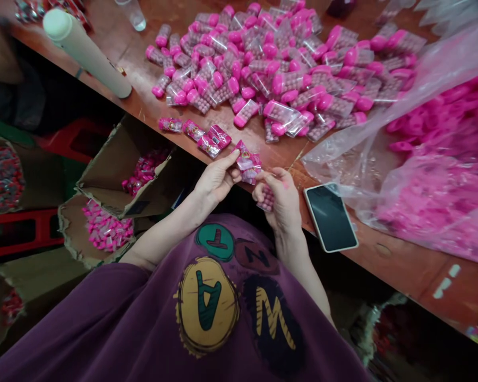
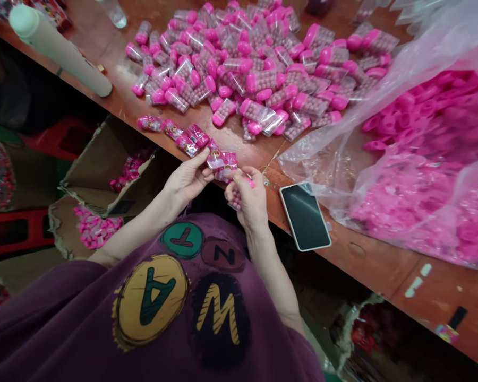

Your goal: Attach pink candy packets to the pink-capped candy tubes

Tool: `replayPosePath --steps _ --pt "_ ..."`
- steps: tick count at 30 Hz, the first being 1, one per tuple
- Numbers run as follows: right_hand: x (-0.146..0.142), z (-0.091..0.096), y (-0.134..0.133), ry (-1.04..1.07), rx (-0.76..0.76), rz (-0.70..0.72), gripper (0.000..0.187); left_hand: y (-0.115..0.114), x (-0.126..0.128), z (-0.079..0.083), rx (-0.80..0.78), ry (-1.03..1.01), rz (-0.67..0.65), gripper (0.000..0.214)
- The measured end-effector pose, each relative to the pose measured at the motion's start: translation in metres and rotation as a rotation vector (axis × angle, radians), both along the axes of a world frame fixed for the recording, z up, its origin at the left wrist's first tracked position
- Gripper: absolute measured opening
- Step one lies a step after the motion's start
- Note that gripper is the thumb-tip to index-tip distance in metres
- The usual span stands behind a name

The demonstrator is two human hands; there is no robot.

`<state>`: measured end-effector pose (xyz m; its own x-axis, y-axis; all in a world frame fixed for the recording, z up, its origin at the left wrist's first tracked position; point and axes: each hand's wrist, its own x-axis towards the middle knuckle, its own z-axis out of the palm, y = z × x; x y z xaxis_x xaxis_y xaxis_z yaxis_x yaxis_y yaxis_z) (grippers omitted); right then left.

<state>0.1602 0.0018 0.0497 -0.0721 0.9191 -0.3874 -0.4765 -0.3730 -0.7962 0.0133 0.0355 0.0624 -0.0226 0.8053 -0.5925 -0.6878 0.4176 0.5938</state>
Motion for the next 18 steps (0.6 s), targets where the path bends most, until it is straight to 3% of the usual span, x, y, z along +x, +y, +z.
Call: replayPosePath --steps 5,9,18 --pt "-0.009 -0.001 0.011 -0.178 0.17 -0.063 0.05 -0.006 0.004 0.006 0.022 0.009 -0.054 0.026" --pt "-0.014 -0.003 0.016 -0.074 0.081 0.068 0.058 -0.013 0.004 0.006 0.091 0.021 -0.11 0.03" --pt "-0.018 -0.003 0.008 0.012 -0.013 -0.016 0.057 -0.024 -0.007 0.004 -0.012 -0.017 -0.053 0.029"
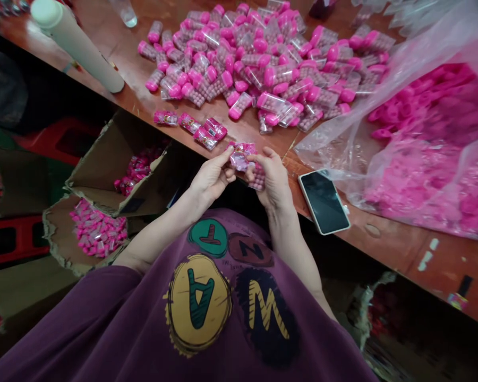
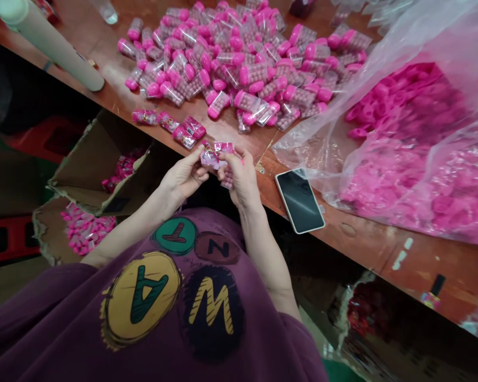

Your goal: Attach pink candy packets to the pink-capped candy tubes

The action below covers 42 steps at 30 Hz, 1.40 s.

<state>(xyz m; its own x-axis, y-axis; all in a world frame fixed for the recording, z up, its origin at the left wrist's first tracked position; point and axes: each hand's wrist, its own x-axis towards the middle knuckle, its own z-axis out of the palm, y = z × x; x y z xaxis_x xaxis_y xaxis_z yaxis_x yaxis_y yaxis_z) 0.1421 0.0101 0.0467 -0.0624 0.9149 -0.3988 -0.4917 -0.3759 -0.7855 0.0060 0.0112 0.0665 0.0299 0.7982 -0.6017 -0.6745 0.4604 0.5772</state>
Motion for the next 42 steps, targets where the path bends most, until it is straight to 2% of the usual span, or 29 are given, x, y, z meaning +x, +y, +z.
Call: replayPosePath --steps 5,10,14,17,20,25,29,33,35,42 --pt "0.005 0.0 -0.017 0.084 0.011 0.027 0.048 0.004 -0.008 0.0 -0.059 -0.043 0.075 0.029" --pt "0.007 0.001 -0.025 0.114 0.022 0.055 0.042 0.008 -0.008 -0.004 -0.094 -0.074 0.093 0.026" --pt "0.007 -0.001 -0.025 0.17 0.009 0.137 0.049 0.01 -0.008 -0.008 -0.089 -0.039 0.075 0.027" --pt "0.006 -0.006 -0.023 0.201 -0.018 0.146 0.053 0.011 -0.007 -0.011 -0.091 -0.034 0.074 0.029" --pt "0.005 -0.014 -0.023 0.241 -0.055 0.169 0.065 0.01 -0.005 -0.013 -0.099 -0.016 0.055 0.027" --pt "0.001 -0.022 -0.024 0.252 -0.039 0.184 0.072 0.006 -0.004 -0.017 -0.106 0.054 0.025 0.023" --pt "-0.001 -0.019 -0.024 0.287 -0.088 0.141 0.064 0.002 -0.006 -0.019 -0.09 0.027 0.029 0.025" --pt "0.003 -0.014 -0.027 0.289 -0.055 0.088 0.037 0.001 -0.005 -0.018 -0.067 -0.004 0.058 0.028" --pt "0.004 -0.012 -0.027 0.232 -0.011 0.06 0.03 0.002 -0.003 -0.016 -0.068 0.011 0.072 0.03" --pt "-0.01 -0.005 -0.028 0.111 0.09 0.045 0.042 0.002 0.006 -0.008 0.051 0.178 0.162 0.043"
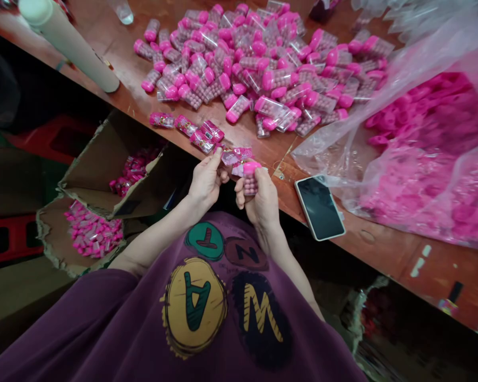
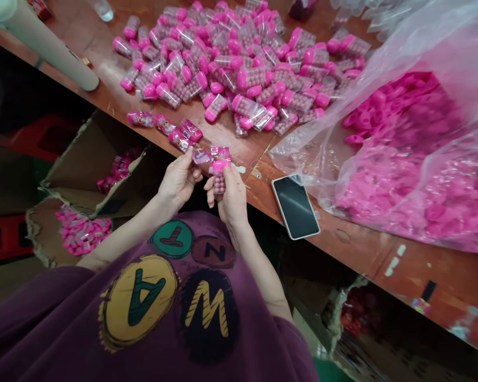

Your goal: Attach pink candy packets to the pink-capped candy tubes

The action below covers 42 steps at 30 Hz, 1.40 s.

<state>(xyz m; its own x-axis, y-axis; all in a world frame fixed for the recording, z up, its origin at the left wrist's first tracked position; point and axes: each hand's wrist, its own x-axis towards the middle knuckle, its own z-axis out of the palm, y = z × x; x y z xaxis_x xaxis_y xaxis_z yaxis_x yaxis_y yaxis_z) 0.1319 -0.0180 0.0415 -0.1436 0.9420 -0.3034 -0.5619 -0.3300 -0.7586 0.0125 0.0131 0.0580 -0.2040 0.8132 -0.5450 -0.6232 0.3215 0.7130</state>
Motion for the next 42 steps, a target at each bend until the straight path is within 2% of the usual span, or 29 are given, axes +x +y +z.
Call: replayPosePath --steps 9,14,18,22,25,30,35,39,42 --pt "-0.021 0.0 -0.01 -0.01 0.024 -0.06 0.063 -0.009 0.01 0.006 0.039 0.156 -0.083 0.053" --pt "-0.019 -0.002 -0.01 -0.001 -0.007 0.007 0.065 -0.009 0.009 0.002 0.052 0.159 -0.11 0.052" --pt "-0.018 -0.005 -0.011 0.016 -0.008 0.065 0.058 -0.009 0.006 -0.002 0.045 0.153 -0.154 0.054" --pt "-0.016 -0.01 -0.012 -0.001 0.008 0.044 0.048 -0.01 0.002 -0.003 0.038 0.117 -0.245 0.053" --pt "-0.014 -0.015 -0.012 -0.062 0.032 0.018 0.049 -0.012 -0.002 -0.001 0.063 0.07 -0.321 0.052" --pt "-0.013 -0.022 -0.01 -0.162 0.08 -0.032 0.053 -0.012 -0.008 0.002 0.093 -0.006 -0.403 0.03" --pt "-0.009 -0.019 -0.011 -0.215 0.105 -0.067 0.049 -0.011 -0.01 -0.001 0.043 -0.07 -0.501 0.033" --pt "-0.005 -0.015 -0.013 -0.219 0.106 -0.08 0.046 -0.013 -0.01 0.001 0.021 -0.069 -0.511 0.034" --pt "-0.002 -0.012 -0.015 -0.17 0.086 -0.03 0.045 -0.011 -0.013 0.005 -0.037 -0.04 -0.456 0.037"
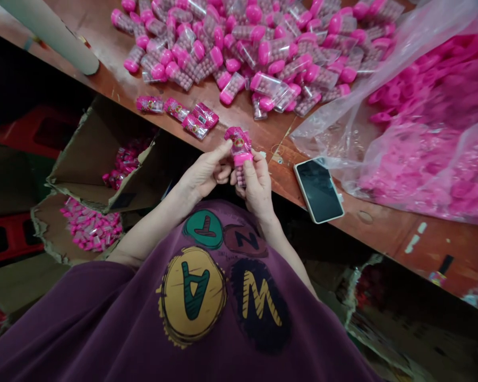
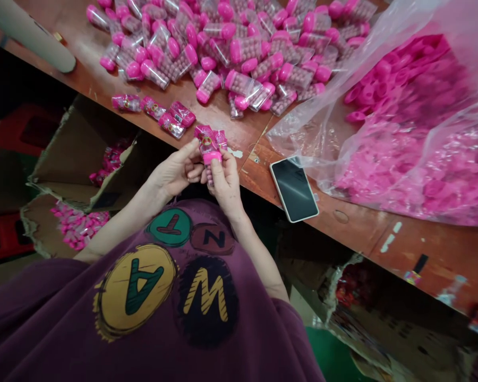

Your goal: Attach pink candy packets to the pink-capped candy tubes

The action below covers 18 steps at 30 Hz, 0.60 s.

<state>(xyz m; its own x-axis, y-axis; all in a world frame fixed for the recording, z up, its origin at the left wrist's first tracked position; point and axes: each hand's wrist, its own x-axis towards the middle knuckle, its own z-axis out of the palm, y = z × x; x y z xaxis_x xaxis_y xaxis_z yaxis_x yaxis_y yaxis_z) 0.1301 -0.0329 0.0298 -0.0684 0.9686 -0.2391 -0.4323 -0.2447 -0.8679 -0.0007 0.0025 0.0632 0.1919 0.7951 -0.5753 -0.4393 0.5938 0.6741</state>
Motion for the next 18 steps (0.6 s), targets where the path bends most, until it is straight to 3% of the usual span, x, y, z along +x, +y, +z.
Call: replayPosePath --steps 5,11,13,15,18 --pt "0.005 0.003 0.0 0.047 -0.042 0.112 0.045 0.007 -0.009 0.0 0.0 0.069 0.117 0.026" --pt "0.008 -0.002 0.0 -0.05 -0.012 0.037 0.041 0.009 -0.01 -0.002 0.077 0.087 0.247 0.031" --pt "0.01 -0.006 -0.003 -0.216 0.088 -0.034 0.035 0.009 -0.01 -0.003 0.068 0.064 0.278 0.032" --pt "0.014 -0.01 -0.005 -0.447 0.282 -0.084 0.03 0.009 -0.009 -0.003 0.048 0.033 0.296 0.032" --pt "0.02 -0.015 -0.007 -0.764 0.587 -0.014 0.03 0.006 -0.008 -0.005 0.015 0.019 0.294 0.032"
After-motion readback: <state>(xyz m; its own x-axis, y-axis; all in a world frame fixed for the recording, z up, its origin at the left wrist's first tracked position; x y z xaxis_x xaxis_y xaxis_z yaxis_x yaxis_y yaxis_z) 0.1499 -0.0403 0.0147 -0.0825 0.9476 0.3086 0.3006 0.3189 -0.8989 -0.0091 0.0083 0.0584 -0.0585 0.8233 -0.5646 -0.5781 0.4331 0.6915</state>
